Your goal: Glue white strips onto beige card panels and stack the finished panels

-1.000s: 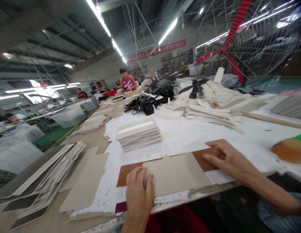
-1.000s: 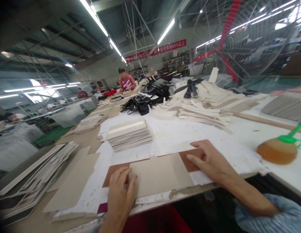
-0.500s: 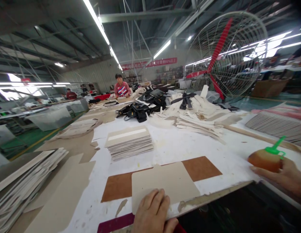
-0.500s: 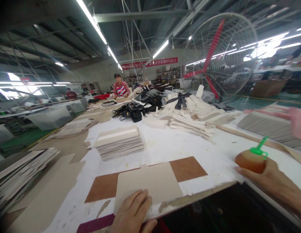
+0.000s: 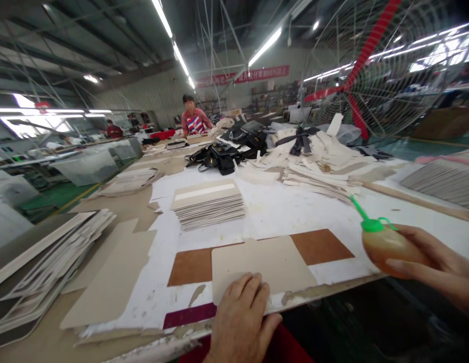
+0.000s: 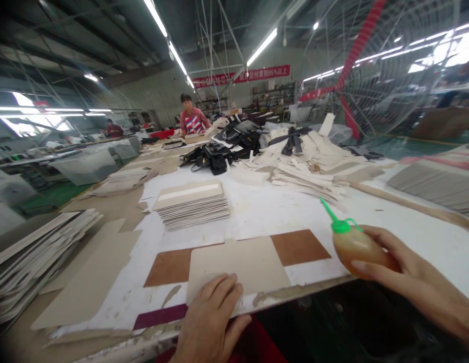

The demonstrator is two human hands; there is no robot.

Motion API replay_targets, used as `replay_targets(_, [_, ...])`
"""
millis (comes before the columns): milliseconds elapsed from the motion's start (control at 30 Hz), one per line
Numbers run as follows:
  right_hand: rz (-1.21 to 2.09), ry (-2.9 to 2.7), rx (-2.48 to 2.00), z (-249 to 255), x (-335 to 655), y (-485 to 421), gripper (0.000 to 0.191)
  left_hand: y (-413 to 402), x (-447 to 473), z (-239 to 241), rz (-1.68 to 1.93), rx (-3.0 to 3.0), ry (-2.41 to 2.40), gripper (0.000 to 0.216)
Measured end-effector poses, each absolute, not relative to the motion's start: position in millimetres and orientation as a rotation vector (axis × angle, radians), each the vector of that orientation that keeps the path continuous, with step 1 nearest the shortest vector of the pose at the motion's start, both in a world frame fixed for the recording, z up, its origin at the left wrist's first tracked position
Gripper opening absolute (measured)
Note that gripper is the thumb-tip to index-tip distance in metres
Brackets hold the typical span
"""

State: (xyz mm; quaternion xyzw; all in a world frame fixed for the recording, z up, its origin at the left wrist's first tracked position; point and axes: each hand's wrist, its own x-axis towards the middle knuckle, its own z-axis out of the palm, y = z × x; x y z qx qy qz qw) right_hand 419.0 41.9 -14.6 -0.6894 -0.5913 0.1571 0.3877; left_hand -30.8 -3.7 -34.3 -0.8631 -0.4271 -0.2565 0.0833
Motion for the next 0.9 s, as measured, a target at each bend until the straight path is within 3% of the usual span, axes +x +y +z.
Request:
replay_targets(100, [0.830,-1.310,-1.612,4,381,34,0.075,-6,-27,-30,-0.772,-2.591,-1.309,0.047])
replay_targets(233, [1.246,-0.893,-1.382,8,340,26,0.062,-6,-26,-29,-0.791,-2.602,-1.326,0.049])
replay_targets(333, [1.376,-0.678,-1.282,3,320,25,0.052,-7,-25,-29,-0.791,-2.602,-1.335,0.047])
replay_targets(467, [1.246,-0.841,-1.399,-3,313,32,0.056,-6,-24,-27,-0.799,-2.601,-1.329,0.048])
replay_targets(667, [0.565,-1.362,-1.777,11,315,33,0.067,-8,-23,-29,-0.788,-2.610,-1.373,0.046])
replay_targets(900, [0.412,-1.493,-1.760,25,306,31,0.058,-9,-21,-28,-0.790,-2.627,-1.382,0.043])
